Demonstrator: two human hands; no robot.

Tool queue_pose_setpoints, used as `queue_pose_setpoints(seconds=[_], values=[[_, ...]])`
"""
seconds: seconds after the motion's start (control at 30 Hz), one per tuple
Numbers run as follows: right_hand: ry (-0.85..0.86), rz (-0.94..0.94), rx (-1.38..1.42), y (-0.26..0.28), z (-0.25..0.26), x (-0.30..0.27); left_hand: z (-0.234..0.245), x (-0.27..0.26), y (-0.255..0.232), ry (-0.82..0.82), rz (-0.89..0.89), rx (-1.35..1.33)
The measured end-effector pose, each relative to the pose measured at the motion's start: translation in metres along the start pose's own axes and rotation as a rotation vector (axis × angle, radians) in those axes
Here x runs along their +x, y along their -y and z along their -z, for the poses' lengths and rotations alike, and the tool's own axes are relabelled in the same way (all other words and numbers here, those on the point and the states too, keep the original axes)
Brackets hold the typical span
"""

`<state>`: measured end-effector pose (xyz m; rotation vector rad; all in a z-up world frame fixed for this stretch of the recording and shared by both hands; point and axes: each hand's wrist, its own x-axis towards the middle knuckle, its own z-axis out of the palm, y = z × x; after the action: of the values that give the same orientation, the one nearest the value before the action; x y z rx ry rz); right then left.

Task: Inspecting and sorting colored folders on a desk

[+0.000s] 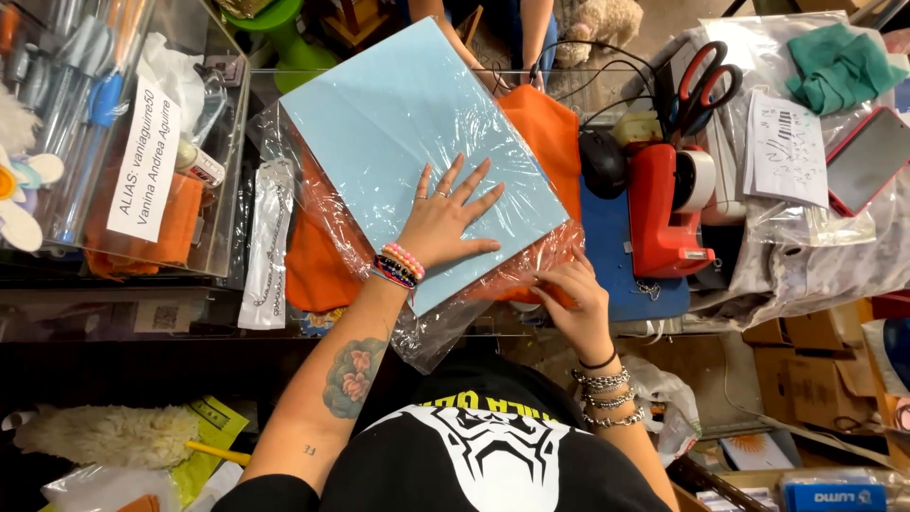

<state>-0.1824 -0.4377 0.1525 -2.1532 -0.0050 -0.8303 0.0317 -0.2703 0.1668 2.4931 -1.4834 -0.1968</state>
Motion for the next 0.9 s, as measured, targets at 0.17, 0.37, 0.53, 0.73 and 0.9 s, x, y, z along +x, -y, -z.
queue_pose_setpoints(seconds=[0.17,0.37,0.53,0.73,0.9], values=[[-0.111,0.004,-0.019,-0.011,-0.002,-0.024,-0.007,-0.008,-0.009,-0.046,-0.012,0.030],[-0.126,0.017,-0.103,-0.001,0.007,-0.028,-0.022,-0.055,-0.064,-0.249,-0.093,-0.024],[-0.162,-0.046,-0.079,0.008,0.012,-0.028,-0.019,-0.091,-0.084,-0.327,-0.072,0.046],[-0.190,-0.469,0.041,0.007,0.010,-0.037,-0.015,-0.103,-0.089,-0.299,-0.047,0.083],[-0.223,-0.468,0.122,0.018,0.008,-0.023,-0.017,-0.101,-0.101,-0.292,-0.079,0.068]])
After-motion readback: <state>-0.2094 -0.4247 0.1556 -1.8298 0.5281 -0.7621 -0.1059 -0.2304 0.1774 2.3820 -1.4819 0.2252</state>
